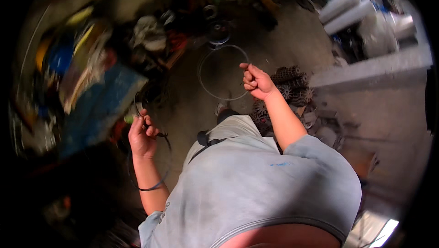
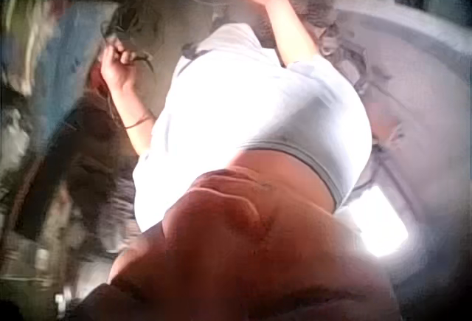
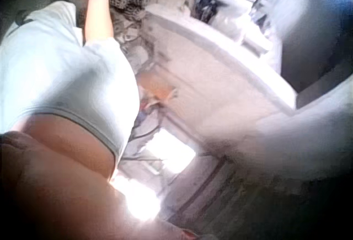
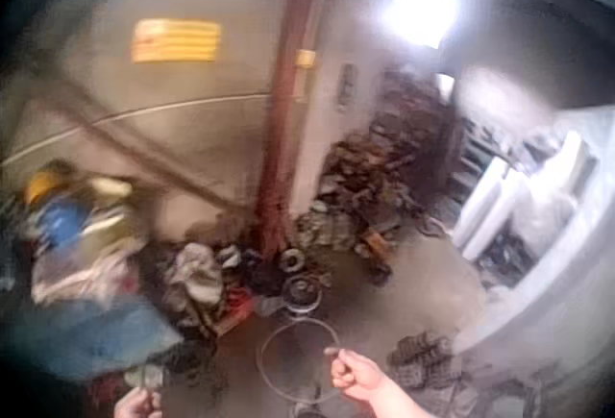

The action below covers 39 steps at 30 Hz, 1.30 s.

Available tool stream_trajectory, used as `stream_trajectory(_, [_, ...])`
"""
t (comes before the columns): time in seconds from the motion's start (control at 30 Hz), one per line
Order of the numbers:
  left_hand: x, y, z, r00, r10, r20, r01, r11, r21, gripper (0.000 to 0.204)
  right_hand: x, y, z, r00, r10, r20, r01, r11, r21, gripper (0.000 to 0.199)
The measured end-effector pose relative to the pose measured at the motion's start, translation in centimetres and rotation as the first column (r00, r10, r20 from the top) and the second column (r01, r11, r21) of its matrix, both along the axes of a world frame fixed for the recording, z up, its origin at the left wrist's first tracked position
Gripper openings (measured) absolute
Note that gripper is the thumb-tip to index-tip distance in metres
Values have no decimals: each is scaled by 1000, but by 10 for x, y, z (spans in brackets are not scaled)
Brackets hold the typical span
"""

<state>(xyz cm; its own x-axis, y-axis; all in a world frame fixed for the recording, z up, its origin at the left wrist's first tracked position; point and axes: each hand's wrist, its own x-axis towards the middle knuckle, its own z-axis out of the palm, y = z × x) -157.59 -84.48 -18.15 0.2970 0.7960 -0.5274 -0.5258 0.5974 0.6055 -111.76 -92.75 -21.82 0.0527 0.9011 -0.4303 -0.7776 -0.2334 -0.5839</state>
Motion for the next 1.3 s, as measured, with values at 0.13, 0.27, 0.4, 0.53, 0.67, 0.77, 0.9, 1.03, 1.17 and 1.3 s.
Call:
stream_trajectory(0.13, [161, 112, -4, 969, -245, 18, 242, 964, 111, 27, 124, 4, 3, 831, -102, 547, 234, 956, -178, 32])
stream_trajectory(0.27, [320, 219, 11, 980, -192, -49, 196, 975, 105, 27, 259, 27, -1, 726, -355, 589, 504, 857, -104, 31])
stream_trajectory(0.4, [438, 307, 33, 938, -334, 90, 307, 925, 224, 28, 370, 81, 16, 644, -444, 623, 513, 855, 80, 27])
stream_trajectory(0.53, [526, 391, 18, 940, -336, 49, 313, 913, 261, 32, 462, 179, 44, 411, -406, 817, 433, 875, 217, 18])
stream_trajectory(0.67, [616, 472, 12, 966, -253, 53, 234, 942, 242, 25, 559, 288, 53, 167, -382, 909, 330, 890, 314, 18])
stream_trajectory(0.77, [673, 527, 9, 987, -144, -66, 151, 979, 134, 22, 624, 367, 81, -25, -244, 969, 343, 909, 238, 22])
stream_trajectory(0.9, [764, 585, 41, 994, -4, -106, 16, 994, 112, 20, 729, 462, 91, 183, -446, 876, 339, 865, 369, 21])
stream_trajectory(1.03, [827, 615, 64, 967, 159, -198, -131, 980, 149, 20, 837, 583, 104, 480, -468, 742, 388, 872, 298, 24])
stream_trajectory(1.17, [877, 646, 63, 927, 321, -192, -290, 941, 175, 18, 947, 723, 147, 439, -498, 748, 314, 865, 392, 28])
stream_trajectory(1.3, [952, 647, 110, 875, 391, -286, -383, 920, 85, 35, 1043, 860, 204, 548, -572, 610, 218, 802, 556, 30])
